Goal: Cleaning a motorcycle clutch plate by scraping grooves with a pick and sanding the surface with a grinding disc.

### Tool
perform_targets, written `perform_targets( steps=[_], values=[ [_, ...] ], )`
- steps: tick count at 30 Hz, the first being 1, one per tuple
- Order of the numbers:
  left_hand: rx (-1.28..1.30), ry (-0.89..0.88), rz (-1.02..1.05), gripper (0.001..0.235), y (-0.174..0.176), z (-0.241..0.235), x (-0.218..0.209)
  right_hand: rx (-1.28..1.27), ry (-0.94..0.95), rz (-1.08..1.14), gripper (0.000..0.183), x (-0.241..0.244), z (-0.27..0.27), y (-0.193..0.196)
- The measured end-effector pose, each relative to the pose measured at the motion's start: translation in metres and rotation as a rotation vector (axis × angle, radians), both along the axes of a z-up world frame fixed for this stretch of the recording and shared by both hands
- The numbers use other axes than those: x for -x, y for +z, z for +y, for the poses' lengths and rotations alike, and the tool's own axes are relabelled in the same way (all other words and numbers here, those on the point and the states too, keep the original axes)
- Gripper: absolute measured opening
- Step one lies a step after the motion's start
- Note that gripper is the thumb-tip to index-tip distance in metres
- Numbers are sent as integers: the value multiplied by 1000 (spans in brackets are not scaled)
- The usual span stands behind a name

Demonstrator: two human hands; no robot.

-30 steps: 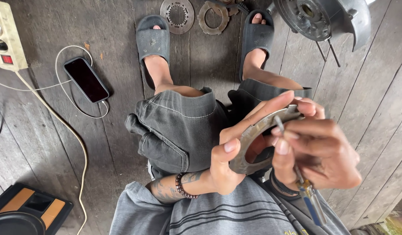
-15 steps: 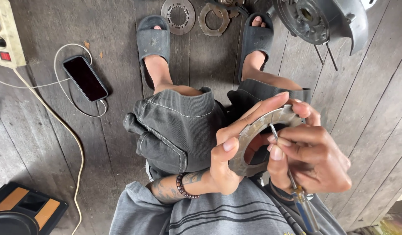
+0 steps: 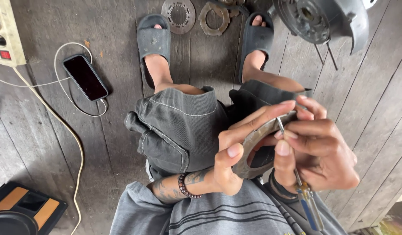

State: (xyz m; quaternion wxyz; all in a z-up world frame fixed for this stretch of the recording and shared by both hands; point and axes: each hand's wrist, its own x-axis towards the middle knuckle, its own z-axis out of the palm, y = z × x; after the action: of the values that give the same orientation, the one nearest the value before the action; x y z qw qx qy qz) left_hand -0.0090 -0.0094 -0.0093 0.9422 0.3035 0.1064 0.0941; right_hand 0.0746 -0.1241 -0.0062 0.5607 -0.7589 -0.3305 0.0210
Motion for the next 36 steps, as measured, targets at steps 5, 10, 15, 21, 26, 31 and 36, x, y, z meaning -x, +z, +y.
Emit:
perform_targets(
  steps=[5,10,15,21,26,31,36],
  values=[
    [-53,-45,30,76,2,5,-2,-71,-65,29,19,7,1,-8],
    [-23,12,-5,78,-4,-5,2,64,-20,40,18,7,-4,3],
    [148,-15,13,90,-1,-2,-1,32,-22,95,19,6,-6,3],
    [128,-42,46,92,1,2,-3,67,-23,11,22,3,-3,4],
    [30,30,37,85,-2,-4,-2,-19,11,-42,23,0,3,-5],
    [-80,13,103,91,-2,-3,1,-3,25,21,22,4,3,1],
    [-14,40,66,87,-3,-8,2,-96,6,16,23,0,-2,-9]
  ],
)
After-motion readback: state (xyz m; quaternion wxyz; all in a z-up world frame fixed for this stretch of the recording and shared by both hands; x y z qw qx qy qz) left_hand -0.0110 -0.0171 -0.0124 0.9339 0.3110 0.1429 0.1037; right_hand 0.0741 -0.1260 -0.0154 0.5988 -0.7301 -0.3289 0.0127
